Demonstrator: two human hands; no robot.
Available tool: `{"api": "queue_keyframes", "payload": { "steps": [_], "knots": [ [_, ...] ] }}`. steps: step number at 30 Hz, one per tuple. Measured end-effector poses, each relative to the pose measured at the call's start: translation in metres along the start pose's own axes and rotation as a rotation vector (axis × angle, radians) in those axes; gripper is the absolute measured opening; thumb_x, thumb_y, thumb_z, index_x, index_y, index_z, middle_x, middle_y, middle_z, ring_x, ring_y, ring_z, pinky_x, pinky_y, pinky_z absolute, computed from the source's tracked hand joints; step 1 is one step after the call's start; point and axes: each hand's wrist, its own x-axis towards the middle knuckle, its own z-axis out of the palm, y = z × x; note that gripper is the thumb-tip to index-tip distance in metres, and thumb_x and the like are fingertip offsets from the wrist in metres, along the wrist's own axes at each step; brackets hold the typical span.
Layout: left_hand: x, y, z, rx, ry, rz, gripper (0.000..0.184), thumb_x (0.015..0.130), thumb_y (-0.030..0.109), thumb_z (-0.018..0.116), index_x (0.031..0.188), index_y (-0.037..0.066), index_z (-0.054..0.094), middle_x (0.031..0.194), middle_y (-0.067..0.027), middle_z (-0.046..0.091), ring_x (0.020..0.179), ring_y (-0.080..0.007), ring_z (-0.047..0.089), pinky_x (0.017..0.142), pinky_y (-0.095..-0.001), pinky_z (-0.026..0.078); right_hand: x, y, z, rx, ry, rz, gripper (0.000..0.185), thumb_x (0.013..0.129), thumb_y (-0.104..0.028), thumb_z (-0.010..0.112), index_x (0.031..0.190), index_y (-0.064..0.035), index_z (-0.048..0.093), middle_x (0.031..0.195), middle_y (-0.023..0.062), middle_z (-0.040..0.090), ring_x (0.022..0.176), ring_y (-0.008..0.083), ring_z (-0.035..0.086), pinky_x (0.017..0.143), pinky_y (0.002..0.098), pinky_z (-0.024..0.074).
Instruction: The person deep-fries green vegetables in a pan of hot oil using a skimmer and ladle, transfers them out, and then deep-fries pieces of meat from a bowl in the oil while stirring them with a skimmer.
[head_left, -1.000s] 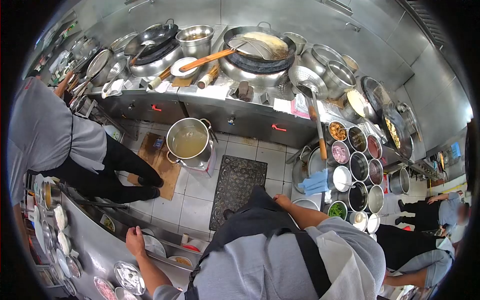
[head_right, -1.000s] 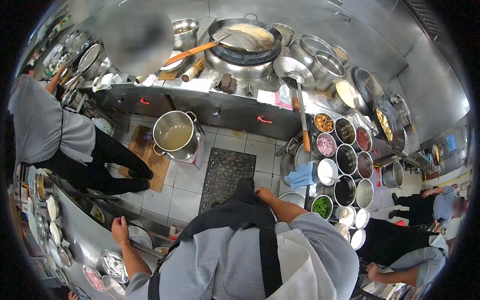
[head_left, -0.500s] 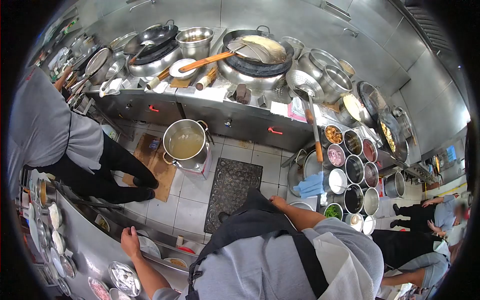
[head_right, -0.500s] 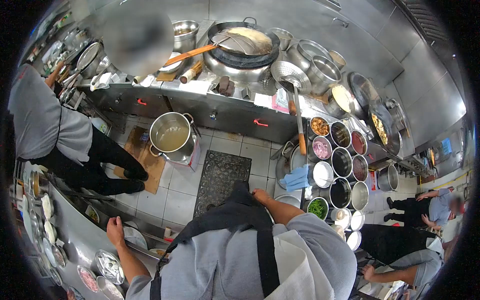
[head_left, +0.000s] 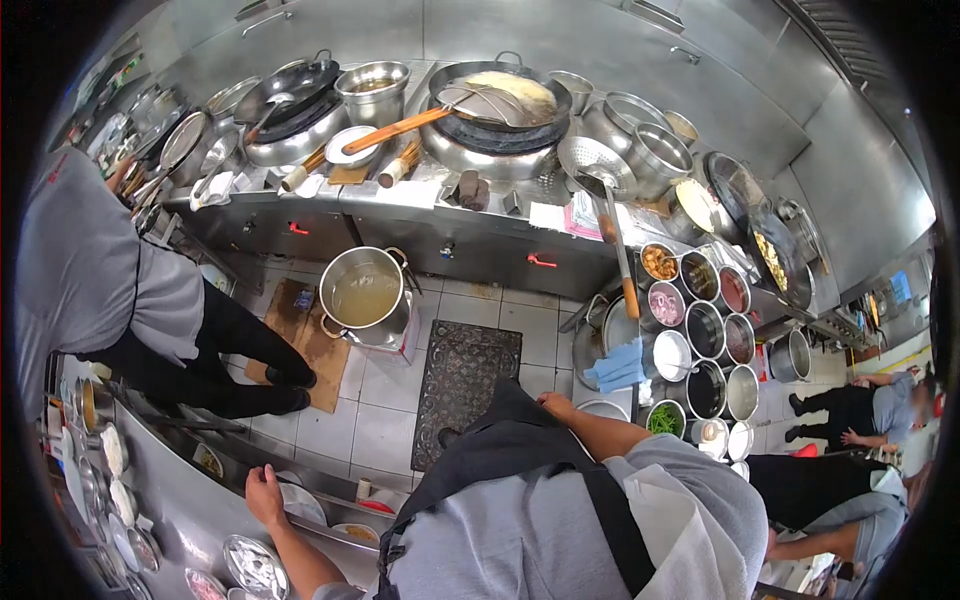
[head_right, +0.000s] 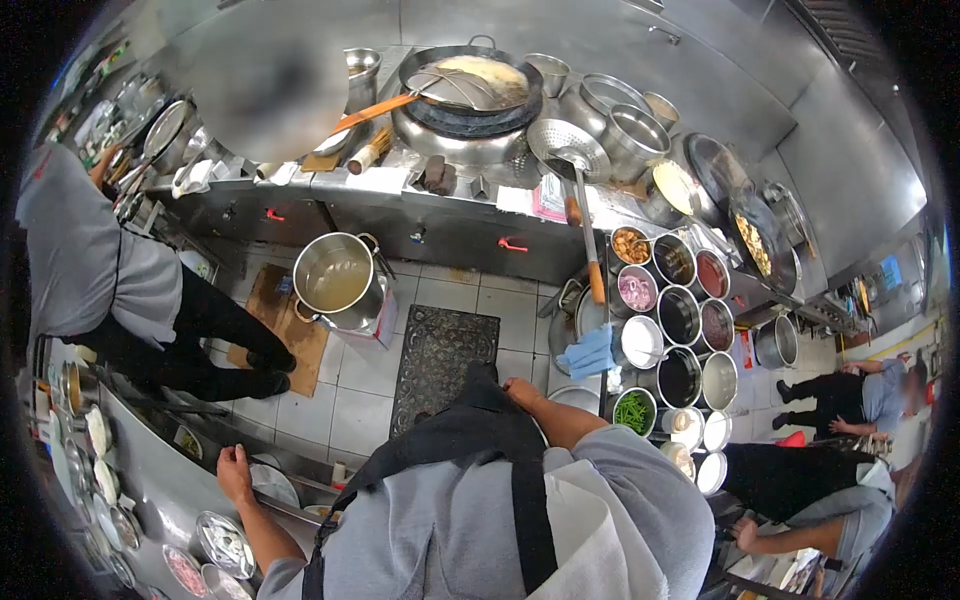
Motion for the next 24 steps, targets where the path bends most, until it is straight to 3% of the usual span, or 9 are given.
{"api": "queue_keyframes", "payload": {
  "steps": [8, 17, 24],
  "knots": [
    [0.003, -0.009, 0.005, 0.032, -0.019, 0.027, 0.037, 0.090, 0.038, 0.059, 0.097, 0.002, 0.065, 0.092, -0.0161, 0.068, 0.087, -0.0355, 0.063, 0.076, -0.0441, 0.048, -0.015, -0.018, -0.012, 0.053, -0.001, 0.041, 0.041, 0.079, -0.045, 0.064, 0.101, -0.0104, 0.069, 0.103, 0.0172, 0.068, 0.099, 0.0360, 0.064, 0.086, 0.0423, 0.0492],
    [0.002, -0.009, 0.006, 0.026, -0.030, -0.009, 0.037, 0.088, 0.036, 0.062, 0.100, 0.001, 0.066, 0.094, -0.0165, 0.068, 0.088, -0.0343, 0.064, 0.078, -0.0430, 0.049, -0.027, -0.034, -0.023, 0.083, -0.028, 0.099, 0.043, 0.079, -0.046, 0.064, 0.102, -0.0103, 0.069, 0.104, 0.0154, 0.068, 0.101, 0.0351, 0.064, 0.086, 0.0416, 0.0492],
    [0.000, -0.002, 0.001, 0.009, -0.016, -0.009, 0.034, 0.088, 0.034, 0.062, 0.096, 0.001, 0.067, 0.092, -0.0157, 0.068, 0.086, -0.0338, 0.064, 0.076, -0.0428, 0.049, 0.017, 0.015, 0.009, -0.052, -0.018, -0.033, 0.041, 0.078, -0.043, 0.064, 0.104, -0.0122, 0.069, 0.107, 0.0147, 0.068, 0.103, 0.0334, 0.063, 0.088, 0.0412, 0.0489]
  ]
}}
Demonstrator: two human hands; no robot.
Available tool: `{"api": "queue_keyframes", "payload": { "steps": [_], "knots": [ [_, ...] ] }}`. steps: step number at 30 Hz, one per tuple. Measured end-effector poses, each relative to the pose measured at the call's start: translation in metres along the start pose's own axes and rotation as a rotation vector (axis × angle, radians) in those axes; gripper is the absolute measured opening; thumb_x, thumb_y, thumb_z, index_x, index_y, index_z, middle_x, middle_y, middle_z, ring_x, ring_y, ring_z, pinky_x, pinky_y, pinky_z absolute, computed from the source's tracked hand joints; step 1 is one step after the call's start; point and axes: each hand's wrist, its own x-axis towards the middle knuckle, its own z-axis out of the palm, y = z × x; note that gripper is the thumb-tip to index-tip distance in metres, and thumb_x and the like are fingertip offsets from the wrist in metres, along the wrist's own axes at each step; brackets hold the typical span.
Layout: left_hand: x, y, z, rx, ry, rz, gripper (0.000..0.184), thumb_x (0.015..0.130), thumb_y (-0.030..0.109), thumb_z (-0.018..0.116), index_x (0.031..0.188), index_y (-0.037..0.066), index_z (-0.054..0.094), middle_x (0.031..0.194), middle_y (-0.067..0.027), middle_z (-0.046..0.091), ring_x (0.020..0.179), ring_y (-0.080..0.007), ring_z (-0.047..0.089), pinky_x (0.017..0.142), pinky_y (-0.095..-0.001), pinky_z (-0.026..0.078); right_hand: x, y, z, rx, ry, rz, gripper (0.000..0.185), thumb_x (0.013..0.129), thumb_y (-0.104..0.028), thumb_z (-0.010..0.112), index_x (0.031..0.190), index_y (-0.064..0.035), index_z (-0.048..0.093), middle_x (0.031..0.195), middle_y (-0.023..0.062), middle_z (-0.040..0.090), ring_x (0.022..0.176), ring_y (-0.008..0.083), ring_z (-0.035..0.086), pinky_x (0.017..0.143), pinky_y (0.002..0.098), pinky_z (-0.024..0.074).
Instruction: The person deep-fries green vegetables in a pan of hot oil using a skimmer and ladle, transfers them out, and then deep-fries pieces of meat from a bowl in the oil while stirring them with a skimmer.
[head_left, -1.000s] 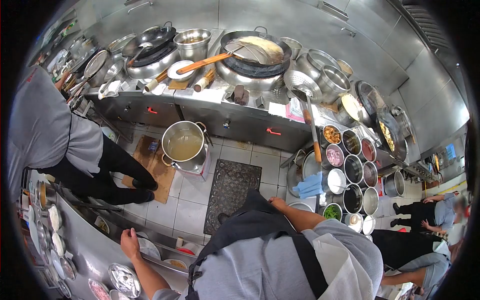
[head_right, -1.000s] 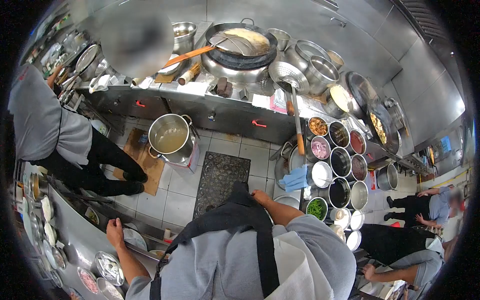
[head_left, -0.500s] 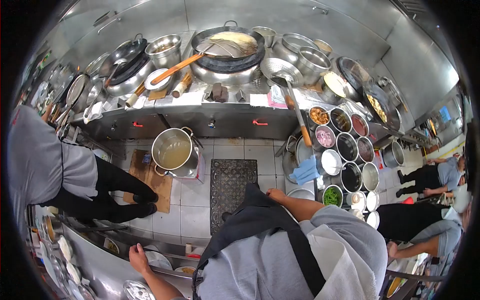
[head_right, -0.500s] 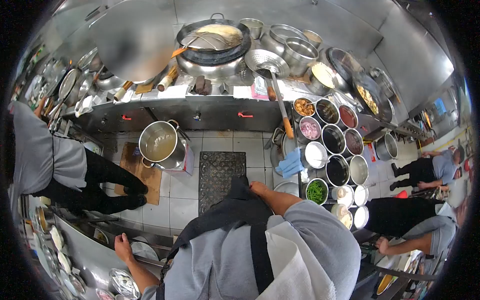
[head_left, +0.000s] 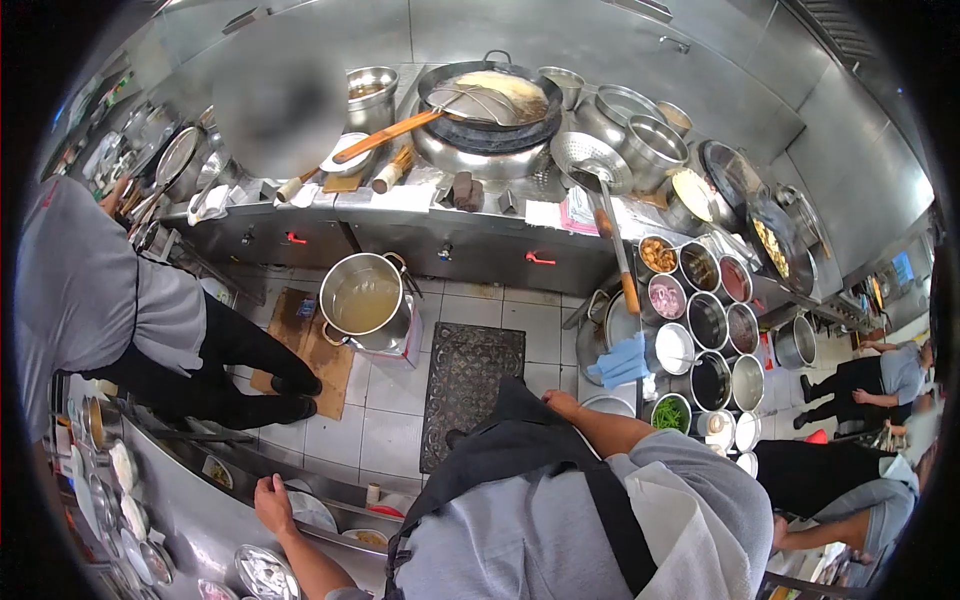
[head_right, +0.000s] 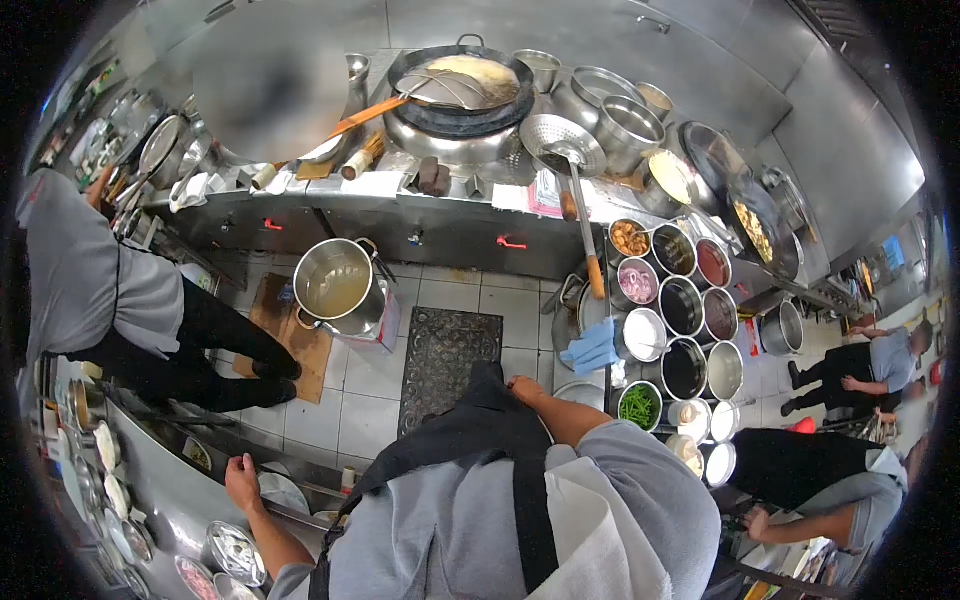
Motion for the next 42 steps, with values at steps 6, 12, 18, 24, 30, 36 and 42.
{"api": "queue_keyframes", "payload": {
  "steps": [6, 12, 18, 24, 30, 36, 42],
  "knots": [
    [0.000, 0.000, 0.000, 0.003, 0.012, -0.024, 0.032, 0.088, 0.034, 0.062, 0.093, 0.003, 0.067, 0.092, -0.0152, 0.068, 0.084, -0.0341, 0.064, 0.075, -0.0428, 0.049, -0.026, -0.034, -0.025, 0.007, 0.000, 0.014, 0.036, 0.080, -0.037, 0.059, 0.101, -0.0090, 0.070, 0.104, 0.0184, 0.067, 0.098, 0.0371, 0.064, 0.086, 0.0456, 0.0490],
    [0.002, -0.001, 0.002, 0.015, 0.029, -0.019, 0.032, 0.088, 0.035, 0.062, 0.092, 0.003, 0.066, 0.090, -0.0153, 0.068, 0.083, -0.0350, 0.064, 0.074, -0.0433, 0.049, -0.015, -0.024, -0.021, -0.003, 0.004, -0.010, 0.037, 0.079, -0.039, 0.062, 0.103, -0.0118, 0.069, 0.105, 0.0168, 0.068, 0.101, 0.0359, 0.063, 0.087, 0.0437, 0.0484],
    [0.001, 0.000, 0.001, 0.028, 0.029, -0.019, 0.032, 0.087, 0.035, 0.062, 0.092, 0.003, 0.066, 0.090, -0.0156, 0.068, 0.083, -0.0349, 0.064, 0.074, -0.0438, 0.049, -0.017, -0.029, -0.024, -0.013, 0.004, -0.005, 0.036, 0.080, -0.038, 0.061, 0.101, -0.0106, 0.069, 0.103, 0.0171, 0.068, 0.100, 0.0356, 0.063, 0.087, 0.0438, 0.0486],
    [0.002, 0.001, 0.000, 0.003, 0.011, -0.026, 0.032, 0.088, 0.034, 0.062, 0.092, 0.003, 0.066, 0.090, -0.0161, 0.068, 0.084, -0.0354, 0.064, 0.074, -0.0440, 0.049, -0.013, -0.022, -0.021, -0.021, 0.002, -0.043, 0.036, 0.080, -0.039, 0.061, 0.102, -0.0115, 0.069, 0.103, 0.0175, 0.067, 0.099, 0.0366, 0.064, 0.085, 0.0444, 0.0492],
    [0.001, 0.002, -0.001, 0.043, 0.018, -0.006, 0.032, 0.088, 0.034, 0.062, 0.092, 0.003, 0.067, 0.090, -0.0164, 0.068, 0.084, -0.0354, 0.064, 0.075, -0.0441, 0.049, -0.009, -0.021, -0.018, -0.072, 0.008, -0.032, 0.037, 0.081, -0.042, 0.061, 0.101, -0.0115, 0.069, 0.104, 0.0178, 0.067, 0.099, 0.0377, 0.063, 0.086, 0.0451, 0.0490],
    [0.000, 0.006, -0.003, 0.046, -0.002, -0.022, 0.032, 0.088, 0.035, 0.061, 0.090, 0.003, 0.067, 0.089, -0.0167, 0.068, 0.083, -0.0358, 0.064, 0.074, -0.0442, 0.049, -0.013, -0.021, -0.023, -0.054, -0.003, -0.026, 0.038, 0.081, -0.043, 0.061, 0.101, -0.0120, 0.069, 0.105, 0.0186, 0.067, 0.101, 0.0379, 0.063, 0.087, 0.0459, 0.0486],
    [0.000, 0.004, -0.001, 0.034, 0.002, -0.008, 0.031, 0.087, 0.034, 0.062, 0.091, 0.003, 0.067, 0.088, -0.0169, 0.068, 0.081, -0.0355, 0.064, 0.073, -0.0440, 0.049, -0.017, -0.027, -0.029, -0.029, -0.001, 0.019, 0.037, 0.082, -0.042, 0.061, 0.101, -0.0117, 0.069, 0.104, 0.0187, 0.067, 0.100, 0.0381, 0.063, 0.087, 0.0459, 0.0487]
  ]
}}
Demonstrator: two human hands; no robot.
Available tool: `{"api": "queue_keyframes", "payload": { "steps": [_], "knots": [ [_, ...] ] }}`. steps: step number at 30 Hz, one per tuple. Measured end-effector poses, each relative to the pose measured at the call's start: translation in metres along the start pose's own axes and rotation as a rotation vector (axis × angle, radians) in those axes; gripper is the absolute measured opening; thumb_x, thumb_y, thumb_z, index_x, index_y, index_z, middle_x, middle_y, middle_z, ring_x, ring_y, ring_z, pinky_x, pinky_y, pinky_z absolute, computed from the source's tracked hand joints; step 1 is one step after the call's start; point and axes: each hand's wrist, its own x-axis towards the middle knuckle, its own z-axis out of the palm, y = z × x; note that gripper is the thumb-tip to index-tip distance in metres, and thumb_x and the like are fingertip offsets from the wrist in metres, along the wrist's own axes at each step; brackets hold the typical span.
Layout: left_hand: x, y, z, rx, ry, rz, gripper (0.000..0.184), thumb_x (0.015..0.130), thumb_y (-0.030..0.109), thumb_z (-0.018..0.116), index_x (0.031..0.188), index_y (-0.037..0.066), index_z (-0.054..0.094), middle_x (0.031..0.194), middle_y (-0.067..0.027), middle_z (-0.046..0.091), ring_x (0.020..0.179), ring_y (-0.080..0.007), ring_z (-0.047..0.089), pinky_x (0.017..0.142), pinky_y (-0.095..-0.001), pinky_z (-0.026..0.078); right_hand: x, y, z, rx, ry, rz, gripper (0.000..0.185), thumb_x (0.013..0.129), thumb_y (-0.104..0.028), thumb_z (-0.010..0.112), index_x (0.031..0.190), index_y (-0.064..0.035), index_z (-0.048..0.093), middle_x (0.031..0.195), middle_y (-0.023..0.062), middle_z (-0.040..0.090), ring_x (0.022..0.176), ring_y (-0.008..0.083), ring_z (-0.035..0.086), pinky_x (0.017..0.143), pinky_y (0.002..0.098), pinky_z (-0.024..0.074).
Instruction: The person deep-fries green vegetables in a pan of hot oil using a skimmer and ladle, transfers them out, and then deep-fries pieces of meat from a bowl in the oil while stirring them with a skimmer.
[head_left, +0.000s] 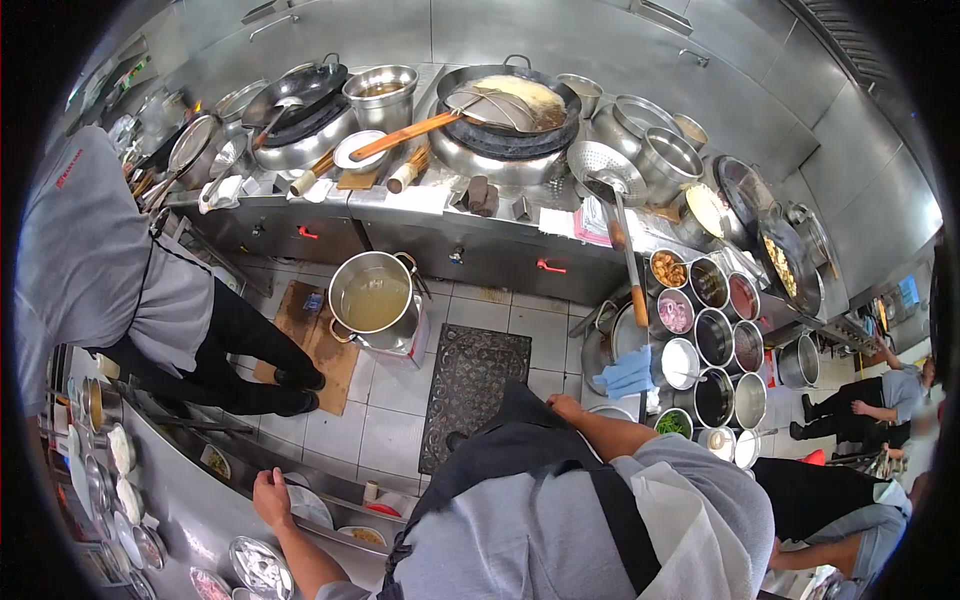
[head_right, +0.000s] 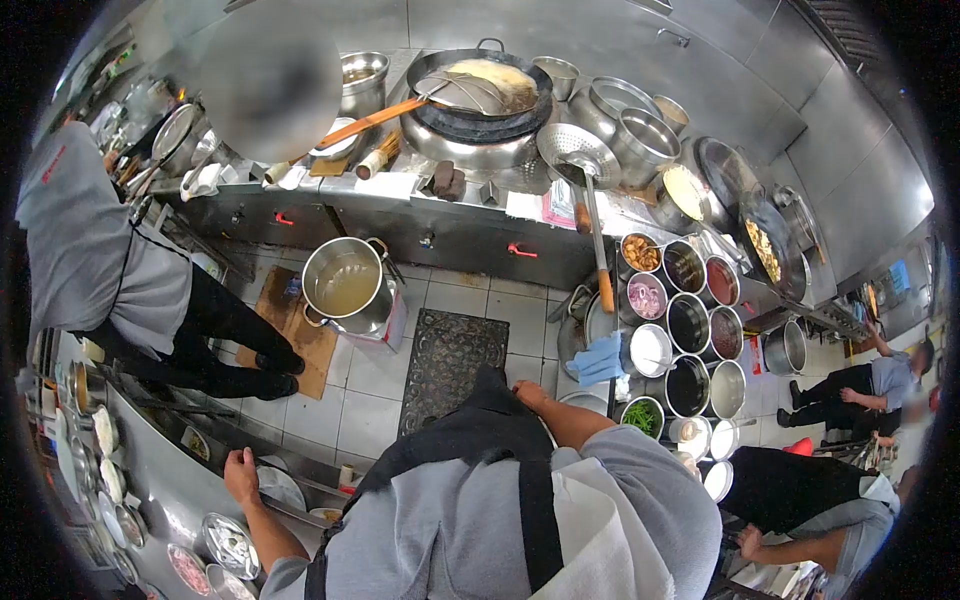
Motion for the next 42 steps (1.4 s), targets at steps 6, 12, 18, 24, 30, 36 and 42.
{"api": "queue_keyframes", "payload": {
  "steps": [6, 12, 18, 24, 30, 36, 42],
  "knots": [
    [0.000, 0.000, 0.001, 0.009, 0.002, -0.014, 0.032, 0.088, 0.034, 0.062, 0.092, 0.002, 0.067, 0.089, -0.0161, 0.068, 0.082, -0.0349, 0.064, 0.073, -0.0437, 0.049, 0.002, 0.006, 0.002, 0.003, 0.020, -0.046, 0.036, 0.082, -0.040, 0.061, 0.101, -0.0109, 0.069, 0.103, 0.0183, 0.067, 0.099, 0.0377, 0.063, 0.086, 0.0456, 0.0492],
    [0.001, -0.001, 0.002, -0.005, -0.013, -0.029, 0.033, 0.088, 0.035, 0.061, 0.094, 0.003, 0.067, 0.091, -0.0154, 0.068, 0.083, -0.0344, 0.064, 0.074, -0.0430, 0.049, 0.012, 0.020, 0.010, 0.012, 0.020, -0.097, 0.033, 0.082, -0.035, 0.060, 0.101, -0.0092, 0.068, 0.103, 0.0183, 0.067, 0.098, 0.0369, 0.064, 0.085, 0.0441, 0.0494],
    [0.000, 0.000, 0.000, -0.021, -0.029, -0.024, 0.033, 0.088, 0.035, 0.061, 0.094, 0.003, 0.066, 0.092, -0.0156, 0.068, 0.085, -0.0345, 0.064, 0.075, -0.0430, 0.049, 0.012, 0.022, 0.012, -0.001, 0.028, -0.100, 0.034, 0.080, -0.035, 0.061, 0.101, -0.0089, 0.069, 0.102, 0.0187, 0.067, 0.097, 0.0367, 0.064, 0.085, 0.0433, 0.0496],
    [0.003, -0.003, 0.009, 0.014, -0.046, -0.060, 0.034, 0.086, 0.035, 0.064, 0.094, 0.002, 0.066, 0.093, -0.0160, 0.068, 0.087, -0.0353, 0.064, 0.076, -0.0437, 0.049, 0.005, 0.024, 0.007, 0.069, 0.017, -0.037, 0.036, 0.080, -0.035, 0.060, 0.103, -0.0087, 0.069, 0.104, 0.0201, 0.066, 0.097, 0.0377, 0.064, 0.085, 0.0442, 0.0497],
    [-0.002, 0.051, 0.114, -0.169, -0.423, -0.039, 0.036, 0.085, 0.032, 0.062, 0.102, 0.002, 0.067, 0.097, -0.0179, 0.070, 0.088, -0.0342, 0.066, 0.080, -0.0445, 0.050, -0.007, 0.032, 0.004, 0.171, 0.076, 0.113, 0.033, 0.079, -0.035, 0.064, 0.100, -0.0090, 0.069, 0.098, 0.0161, 0.069, 0.096, 0.0341, 0.065, 0.084, 0.0410, 0.0499],
    [-0.103, 0.185, 0.246, -0.387, -1.246, 0.273, 0.031, 0.083, 0.029, 0.061, 0.102, 0.005, 0.068, 0.100, -0.0169, 0.069, 0.091, -0.0316, 0.066, 0.080, -0.0410, 0.051, -0.006, 0.054, 0.009, 0.226, 0.128, 0.224, 0.037, 0.078, -0.037, 0.066, 0.102, -0.0087, 0.071, 0.102, 0.0153, 0.069, 0.097, 0.0328, 0.066, 0.085, 0.0407, 0.0505],
    [-0.069, 0.268, 0.265, -0.351, -1.126, 0.628, 0.028, 0.079, 0.025, 0.064, 0.099, 0.007, 0.070, 0.097, -0.0152, 0.070, 0.087, -0.0270, 0.067, 0.076, -0.0373, 0.053, -0.016, 0.079, 0.005, 0.426, 0.157, 0.304, 0.028, 0.079, -0.031, 0.063, 0.091, -0.0074, 0.071, 0.097, 0.0159, 0.069, 0.089, 0.0354, 0.066, 0.075, 0.0445, 0.0516]
  ]
}}
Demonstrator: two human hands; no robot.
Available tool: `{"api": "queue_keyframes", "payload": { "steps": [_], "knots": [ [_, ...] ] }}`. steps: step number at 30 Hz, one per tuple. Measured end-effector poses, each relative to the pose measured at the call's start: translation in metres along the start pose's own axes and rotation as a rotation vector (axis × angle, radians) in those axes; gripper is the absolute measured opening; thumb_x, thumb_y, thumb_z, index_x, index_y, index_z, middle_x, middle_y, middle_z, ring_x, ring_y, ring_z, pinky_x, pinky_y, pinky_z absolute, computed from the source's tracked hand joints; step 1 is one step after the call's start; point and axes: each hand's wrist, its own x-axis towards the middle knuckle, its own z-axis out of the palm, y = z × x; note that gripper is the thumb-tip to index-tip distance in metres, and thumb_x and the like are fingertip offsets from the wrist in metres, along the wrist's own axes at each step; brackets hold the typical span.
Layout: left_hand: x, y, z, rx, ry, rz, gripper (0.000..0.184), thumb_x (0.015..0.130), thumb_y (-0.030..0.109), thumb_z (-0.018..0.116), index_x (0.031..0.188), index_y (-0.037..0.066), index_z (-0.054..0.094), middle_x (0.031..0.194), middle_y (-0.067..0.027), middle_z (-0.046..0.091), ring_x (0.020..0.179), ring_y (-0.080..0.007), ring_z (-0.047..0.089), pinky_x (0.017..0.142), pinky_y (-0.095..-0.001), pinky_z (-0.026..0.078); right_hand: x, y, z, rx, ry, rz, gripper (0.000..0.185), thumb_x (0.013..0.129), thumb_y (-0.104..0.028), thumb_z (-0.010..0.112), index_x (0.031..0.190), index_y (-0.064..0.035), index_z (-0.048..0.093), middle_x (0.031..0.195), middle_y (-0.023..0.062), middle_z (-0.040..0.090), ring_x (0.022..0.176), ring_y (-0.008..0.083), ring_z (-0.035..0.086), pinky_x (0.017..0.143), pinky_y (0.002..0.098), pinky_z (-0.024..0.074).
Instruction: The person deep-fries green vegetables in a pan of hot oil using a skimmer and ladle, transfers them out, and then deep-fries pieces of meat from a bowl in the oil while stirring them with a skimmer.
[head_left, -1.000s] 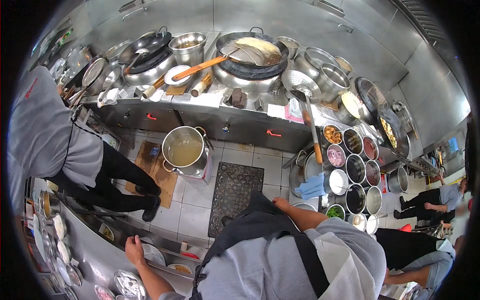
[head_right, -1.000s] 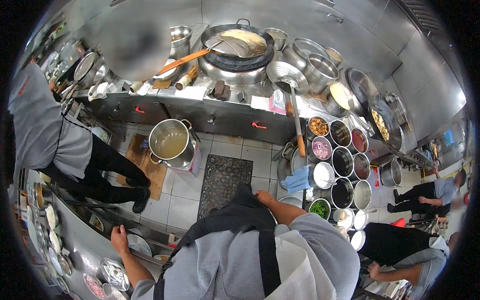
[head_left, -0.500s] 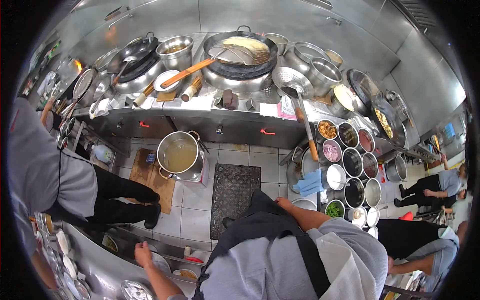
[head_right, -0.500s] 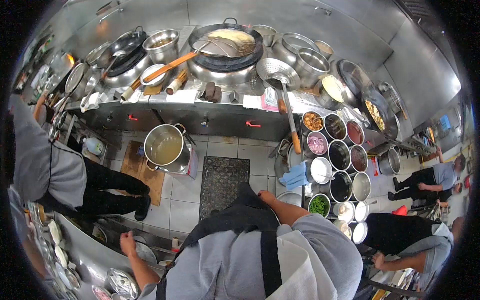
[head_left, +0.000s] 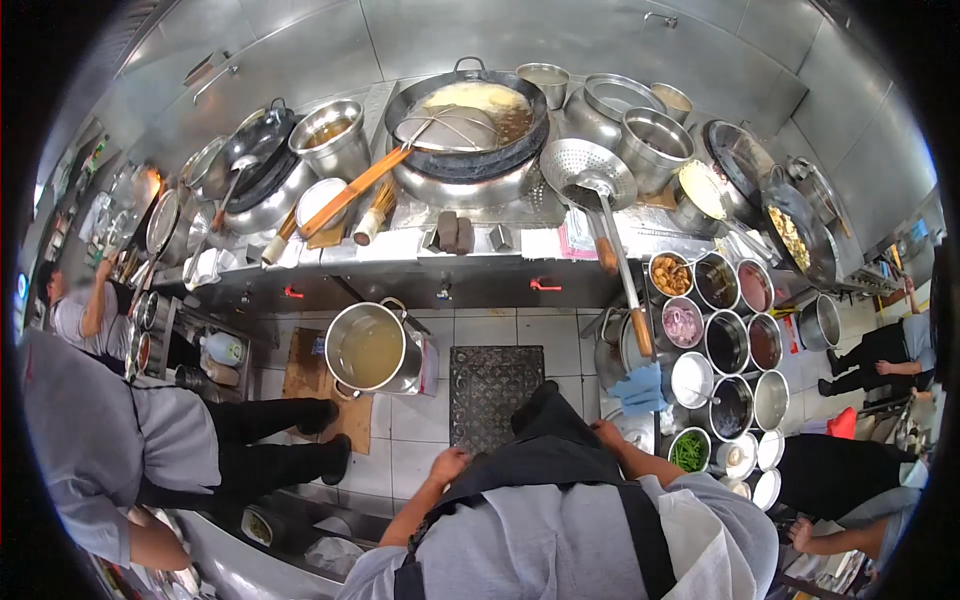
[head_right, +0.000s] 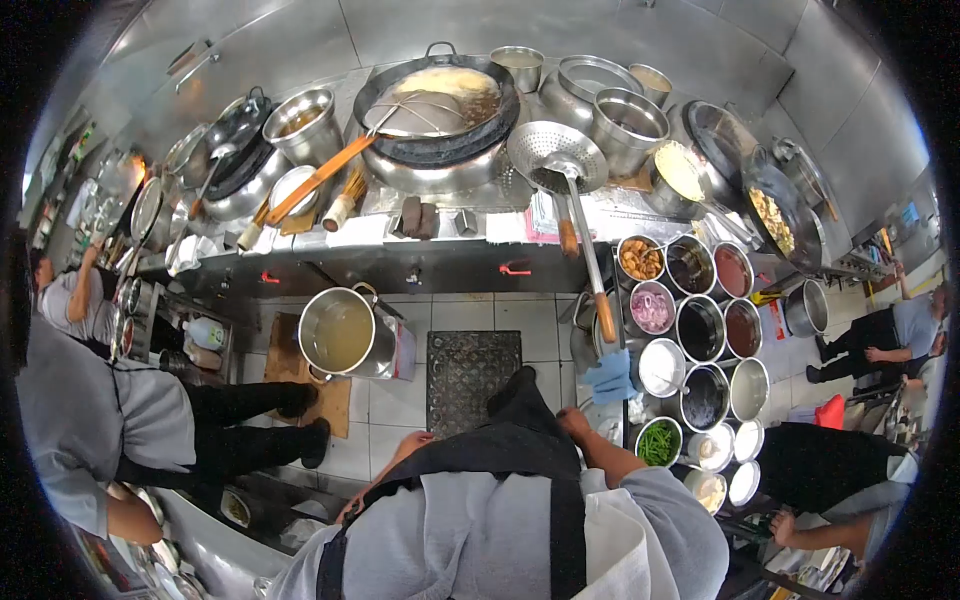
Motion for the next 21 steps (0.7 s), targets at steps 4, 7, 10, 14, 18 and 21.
{"api": "queue_keyframes", "payload": {
  "steps": [4, 7, 10, 14, 18, 21],
  "knots": [
    [0.007, -0.002, -0.087, 0.351, 0.115, -0.111, 0.021, 0.080, 0.023, 0.064, 0.091, 0.006, 0.068, 0.083, -0.0135, 0.067, 0.076, -0.0259, 0.065, 0.067, -0.0385, 0.053, 0.011, 0.007, -0.022, 0.373, -0.115, 0.108, 0.020, 0.079, -0.025, 0.063, 0.085, -0.0071, 0.069, 0.078, 0.0122, 0.064, 0.071, 0.0281, 0.064, 0.064, 0.0397, 0.0507],
    [0.006, 0.016, -0.129, -0.023, 0.142, -0.455, 0.015, 0.084, 0.019, 0.062, 0.083, 0.004, 0.065, 0.069, -0.0115, 0.062, 0.057, -0.0238, 0.063, 0.052, -0.0404, 0.051, 0.032, 0.028, -0.030, 0.705, -0.189, 0.214, 0.013, 0.081, -0.021, 0.062, 0.083, -0.0090, 0.065, 0.067, 0.0067, 0.058, 0.059, 0.0212, 0.058, 0.055, 0.0351, 0.0484],
    [0.041, 0.042, -0.134, -0.551, 0.267, -0.688, 0.017, 0.087, 0.018, 0.060, 0.075, 0.006, 0.058, 0.061, -0.0070, 0.055, 0.045, -0.0197, 0.053, 0.037, -0.0347, 0.042, 0.051, 0.018, -0.054, 0.880, -0.143, 0.195, 0.019, 0.085, -0.023, 0.063, 0.100, -0.0116, 0.061, 0.074, 0.0061, 0.060, 0.063, 0.0185, 0.058, 0.053, 0.0313, 0.0476],
    [0.133, 0.158, -0.112, -0.518, 0.038, -0.314, 0.020, 0.089, 0.028, 0.062, 0.088, 0.008, 0.059, 0.071, -0.0065, 0.061, 0.052, -0.0149, 0.055, 0.045, -0.0278, 0.046, 0.058, -0.039, -0.112, 1.277, -0.108, 0.215, 0.034, 0.090, -0.041, 0.060, 0.107, -0.0120, 0.057, 0.081, 0.0072, 0.061, 0.064, 0.0179, 0.059, 0.056, 0.0318, 0.0481],
    [0.185, 0.368, -0.085, -0.844, -0.353, -0.070, 0.050, 0.094, 0.048, 0.056, 0.118, 0.004, 0.054, 0.106, -0.0138, 0.065, 0.102, -0.0262, 0.064, 0.088, -0.0418, 0.053, 0.015, -0.106, -0.203, 1.739, -0.335, -0.060, 0.059, 0.089, -0.065, 0.047, 0.117, -0.0131, 0.054, 0.081, 0.0073, 0.060, 0.064, 0.0196, 0.060, 0.053, 0.0305, 0.0472],
    [0.224, 0.454, -0.055, -1.116, -0.599, -0.026, 0.047, 0.095, 0.047, 0.053, 0.118, 0.005, 0.051, 0.102, -0.0163, 0.064, 0.095, -0.0292, 0.065, 0.083, -0.0449, 0.055, -0.007, -0.163, -0.260, 1.186, -0.021, -0.099, 0.035, 0.092, -0.034, 0.059, 0.116, -0.0105, 0.049, 0.075, 0.0044, 0.056, 0.056, 0.0137, 0.055, 0.046, 0.0275, 0.0442]
  ]
}}
